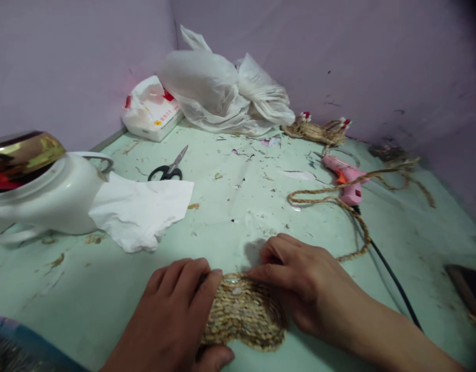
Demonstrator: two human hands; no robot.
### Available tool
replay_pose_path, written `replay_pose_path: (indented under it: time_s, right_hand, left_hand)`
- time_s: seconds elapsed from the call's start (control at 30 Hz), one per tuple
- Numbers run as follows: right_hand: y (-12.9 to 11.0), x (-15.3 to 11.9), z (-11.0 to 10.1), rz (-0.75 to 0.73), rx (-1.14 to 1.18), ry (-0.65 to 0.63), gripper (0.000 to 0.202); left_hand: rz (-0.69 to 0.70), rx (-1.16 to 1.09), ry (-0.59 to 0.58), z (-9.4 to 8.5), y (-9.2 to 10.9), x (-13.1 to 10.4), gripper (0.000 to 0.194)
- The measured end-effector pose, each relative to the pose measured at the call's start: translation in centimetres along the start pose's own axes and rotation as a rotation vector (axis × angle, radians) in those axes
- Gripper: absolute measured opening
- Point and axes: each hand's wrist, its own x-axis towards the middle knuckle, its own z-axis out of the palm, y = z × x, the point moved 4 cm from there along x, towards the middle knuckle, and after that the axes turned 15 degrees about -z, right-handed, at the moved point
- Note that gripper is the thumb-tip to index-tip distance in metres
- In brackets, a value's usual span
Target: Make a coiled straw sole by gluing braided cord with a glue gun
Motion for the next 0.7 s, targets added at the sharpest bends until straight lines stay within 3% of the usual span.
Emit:
replay_pose_path:
  time_s: [0.13,0.33,0.6,0.7]
  right_hand:
    - [0.3,-0.3,0.3,0.118,0.127,-0.073,0.029]
    - [0.2,-0.8,0.3,0.23,0.243,-0.144,0.036]
    - [-0.2,-1.3,0.3,0.281,0.3,-0.136,0.021]
    - [-0.6,-1.7,0.0,0.301,0.327,-0.102,0.013]
  left_hand:
    - [0.014,0.003,-0.04,-0.5,0.5,0.7,0.054]
    - [0.025,-0.006,-0.228,-0.6,1.0,2.3,0.04]
    - [0.07,-0.006,-0.234,-1.1,1.2,2.4,0.036]
    - [0.072,0.004,-0.304,-0.9,1.6,2.9,0.042]
